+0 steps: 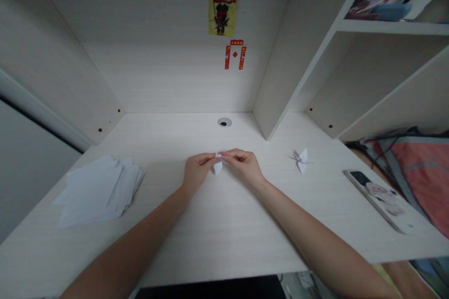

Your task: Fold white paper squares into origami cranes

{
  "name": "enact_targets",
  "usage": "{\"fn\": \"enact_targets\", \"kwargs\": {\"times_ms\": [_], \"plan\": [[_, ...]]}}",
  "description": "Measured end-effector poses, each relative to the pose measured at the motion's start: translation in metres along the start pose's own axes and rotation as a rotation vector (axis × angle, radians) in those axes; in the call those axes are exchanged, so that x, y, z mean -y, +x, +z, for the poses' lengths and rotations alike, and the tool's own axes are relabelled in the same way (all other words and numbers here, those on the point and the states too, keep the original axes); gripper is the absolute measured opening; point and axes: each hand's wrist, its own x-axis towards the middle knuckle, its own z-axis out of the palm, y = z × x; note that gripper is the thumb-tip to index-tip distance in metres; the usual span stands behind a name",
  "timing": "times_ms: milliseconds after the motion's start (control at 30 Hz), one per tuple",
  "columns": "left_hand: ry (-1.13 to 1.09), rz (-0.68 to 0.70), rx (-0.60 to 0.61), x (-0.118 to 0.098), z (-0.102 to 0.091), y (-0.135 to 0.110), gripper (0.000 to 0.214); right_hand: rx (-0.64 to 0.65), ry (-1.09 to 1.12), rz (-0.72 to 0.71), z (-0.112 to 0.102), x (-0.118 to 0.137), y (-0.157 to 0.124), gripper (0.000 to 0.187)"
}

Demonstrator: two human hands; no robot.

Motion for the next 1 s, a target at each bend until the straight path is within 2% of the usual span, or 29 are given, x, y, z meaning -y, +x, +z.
{"fn": "enact_targets", "kwargs": {"times_ms": [333,667,1000], "plan": [[0.049,-0.018,0.072,-0.0076,-0.0006,-0.002,0.017,-0.036,-0.018,0.063,-0.001,-0.0039,0.0002,0.025],[0.059,-0.022,0.085,-0.0041,-0.0009,-0.0016,0.024,-0.086,-0.189,-0.066,-0.0007,0.0013,-0.0037,0.021],[-0.007,-0.075,0.068,-0.0026,-0.0004,0.001,0.026,-0.056,-0.181,-0.073,0.0002,0.0003,-0.0032,0.022]]}}
